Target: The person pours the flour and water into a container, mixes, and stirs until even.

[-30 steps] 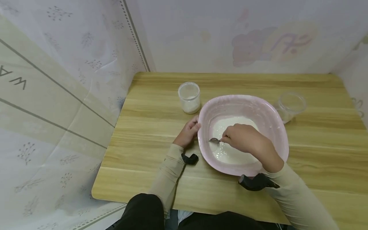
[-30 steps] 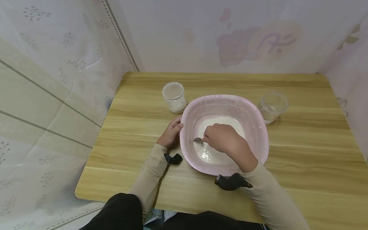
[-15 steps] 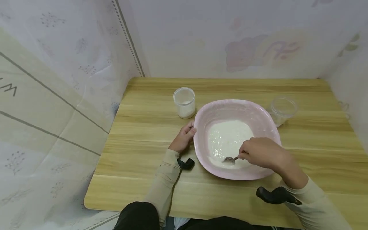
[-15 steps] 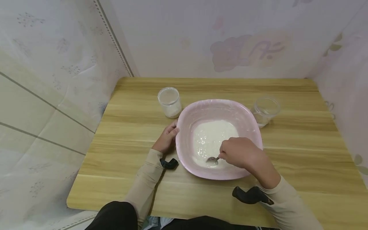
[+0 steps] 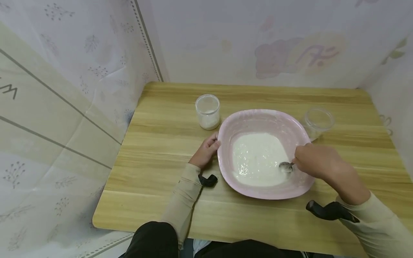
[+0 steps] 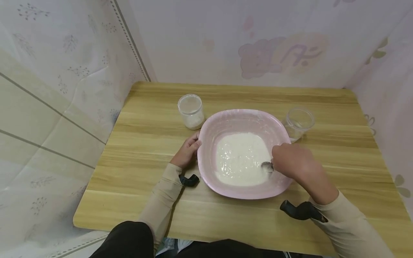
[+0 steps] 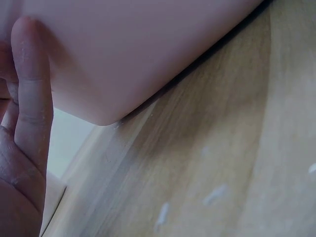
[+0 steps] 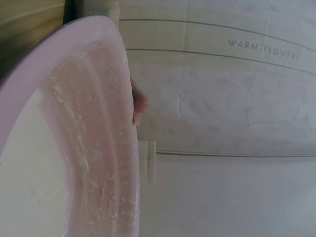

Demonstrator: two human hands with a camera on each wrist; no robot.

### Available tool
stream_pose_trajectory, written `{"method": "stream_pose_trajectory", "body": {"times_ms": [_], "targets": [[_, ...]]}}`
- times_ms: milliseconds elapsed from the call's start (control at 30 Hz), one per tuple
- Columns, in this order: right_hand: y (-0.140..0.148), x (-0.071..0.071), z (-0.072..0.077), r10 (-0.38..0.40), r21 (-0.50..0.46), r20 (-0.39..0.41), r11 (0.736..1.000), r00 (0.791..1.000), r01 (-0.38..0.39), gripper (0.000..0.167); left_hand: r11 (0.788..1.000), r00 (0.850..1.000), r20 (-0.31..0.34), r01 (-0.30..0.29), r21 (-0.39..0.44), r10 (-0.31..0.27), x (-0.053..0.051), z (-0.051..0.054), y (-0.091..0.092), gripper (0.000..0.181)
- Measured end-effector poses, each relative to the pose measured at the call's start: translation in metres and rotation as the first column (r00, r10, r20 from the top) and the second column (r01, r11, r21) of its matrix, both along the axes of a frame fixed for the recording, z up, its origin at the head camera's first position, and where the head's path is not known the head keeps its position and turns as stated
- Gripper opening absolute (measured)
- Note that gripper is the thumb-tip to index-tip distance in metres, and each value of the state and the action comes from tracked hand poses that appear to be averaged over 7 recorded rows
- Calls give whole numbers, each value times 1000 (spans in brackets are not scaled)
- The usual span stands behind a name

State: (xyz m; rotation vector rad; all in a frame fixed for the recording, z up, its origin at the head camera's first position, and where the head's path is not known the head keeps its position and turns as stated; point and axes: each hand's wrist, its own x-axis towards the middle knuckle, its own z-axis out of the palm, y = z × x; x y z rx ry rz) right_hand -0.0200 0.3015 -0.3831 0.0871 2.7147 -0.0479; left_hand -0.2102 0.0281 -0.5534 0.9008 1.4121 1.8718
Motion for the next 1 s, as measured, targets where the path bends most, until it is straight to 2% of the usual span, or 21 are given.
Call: {"method": "stream_pose_trajectory", "body": {"times_ms": [100, 333, 467, 700, 1000], "targets": [[3, -5, -2, -48, -16, -15, 999, 999, 48, 25, 1000, 1000, -3, 6, 16, -6, 1, 1, 1, 21], [17, -18, -10, -110, -54, -100, 993, 989, 105, 31, 1000, 1000, -1, 8, 20, -8, 0, 1, 2, 19], [27, -30, -14, -132, -130, -111, 985, 985, 117, 35, 1000, 1000, -2, 7, 9, -7, 0, 0, 1, 18], [40, -54, -17, -197, -332, -22, 926, 980, 179, 43, 1000, 1000, 9, -6, -13, 6, -1, -2, 1, 19], [49, -84, -18, -184, -427, 81, 882, 980, 201, 44, 1000, 1000, 8, -4, -21, 4, 0, 0, 2, 26]]}}
